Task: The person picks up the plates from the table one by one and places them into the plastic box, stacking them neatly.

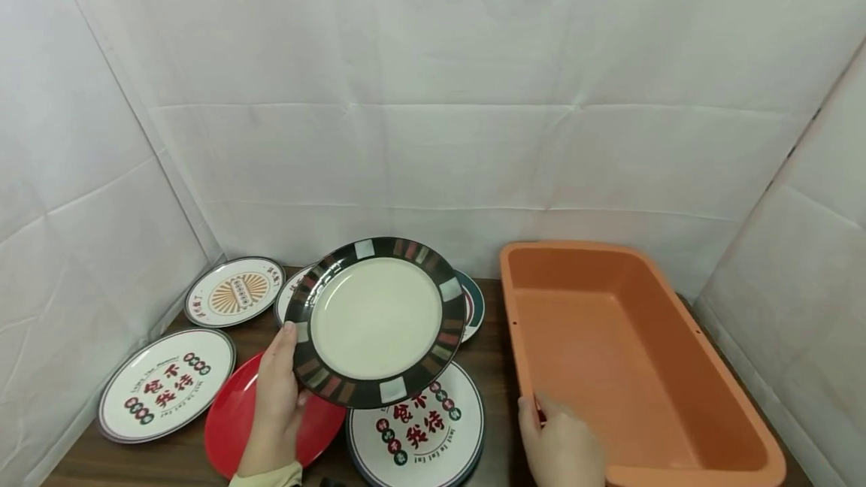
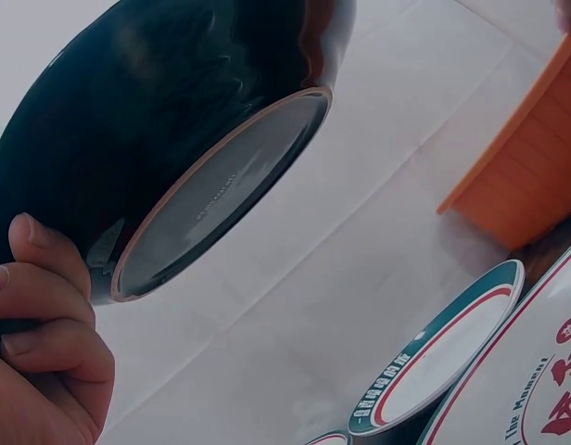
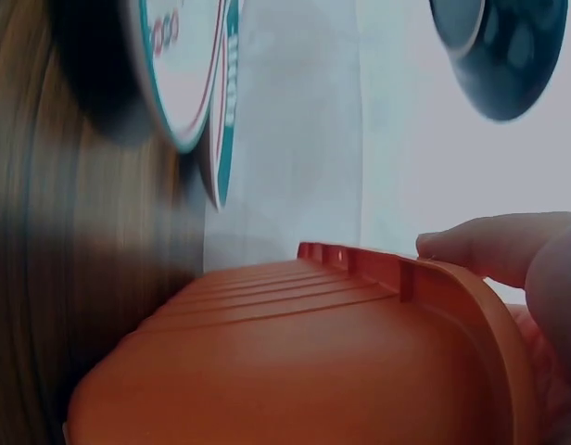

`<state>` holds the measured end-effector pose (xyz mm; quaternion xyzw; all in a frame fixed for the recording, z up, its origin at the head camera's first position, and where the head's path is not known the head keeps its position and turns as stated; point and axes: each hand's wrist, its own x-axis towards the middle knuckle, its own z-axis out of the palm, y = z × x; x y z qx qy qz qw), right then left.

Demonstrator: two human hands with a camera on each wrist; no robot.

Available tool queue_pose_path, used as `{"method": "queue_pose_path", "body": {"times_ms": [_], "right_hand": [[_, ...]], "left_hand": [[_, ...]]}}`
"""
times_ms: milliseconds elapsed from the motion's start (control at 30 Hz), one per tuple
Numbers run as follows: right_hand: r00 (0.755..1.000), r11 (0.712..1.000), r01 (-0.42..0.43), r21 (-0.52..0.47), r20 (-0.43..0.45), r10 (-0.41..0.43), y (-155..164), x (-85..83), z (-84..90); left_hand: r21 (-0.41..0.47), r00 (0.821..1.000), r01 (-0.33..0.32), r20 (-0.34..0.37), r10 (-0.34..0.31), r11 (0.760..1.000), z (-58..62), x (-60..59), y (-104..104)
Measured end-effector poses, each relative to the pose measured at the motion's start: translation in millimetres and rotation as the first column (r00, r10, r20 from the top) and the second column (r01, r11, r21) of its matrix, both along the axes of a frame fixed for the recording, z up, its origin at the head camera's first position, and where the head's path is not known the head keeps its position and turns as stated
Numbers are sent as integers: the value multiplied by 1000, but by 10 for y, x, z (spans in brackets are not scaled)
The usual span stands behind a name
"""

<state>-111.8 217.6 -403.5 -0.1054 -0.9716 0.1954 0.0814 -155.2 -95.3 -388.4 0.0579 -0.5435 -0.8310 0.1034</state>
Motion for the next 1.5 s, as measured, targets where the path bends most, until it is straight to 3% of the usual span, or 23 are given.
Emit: {"method": "queue_pose_path", "body": {"times_ms": [133,333,667,1100,1300,1500], "right_hand": [[997,999,-44,6,-58,44,-103,34,-9],[995,998,-59,11,-79,60,-232,55,-6],[999,999,-33,-11,-4,33,-342,64,26],[995,995,-101,-25,-11,101,-369,53,62],[978,956,-205,-211,-66,196,-172,16,317],[974,897,-225,-382,-60,218,63,-102,704]], "left_hand": [[4,1000,-5,-10,5,1000,13,12,13],[12,999,-22,-41,22,1000,29,26,37],[30,999,-16,-47,17,999,59,46,65],[3,1000,0,-2,0,1000,100,60,123],[7,999,42,7,-42,999,135,69,197],[53,995,100,-16,-100,994,177,61,346]]}}
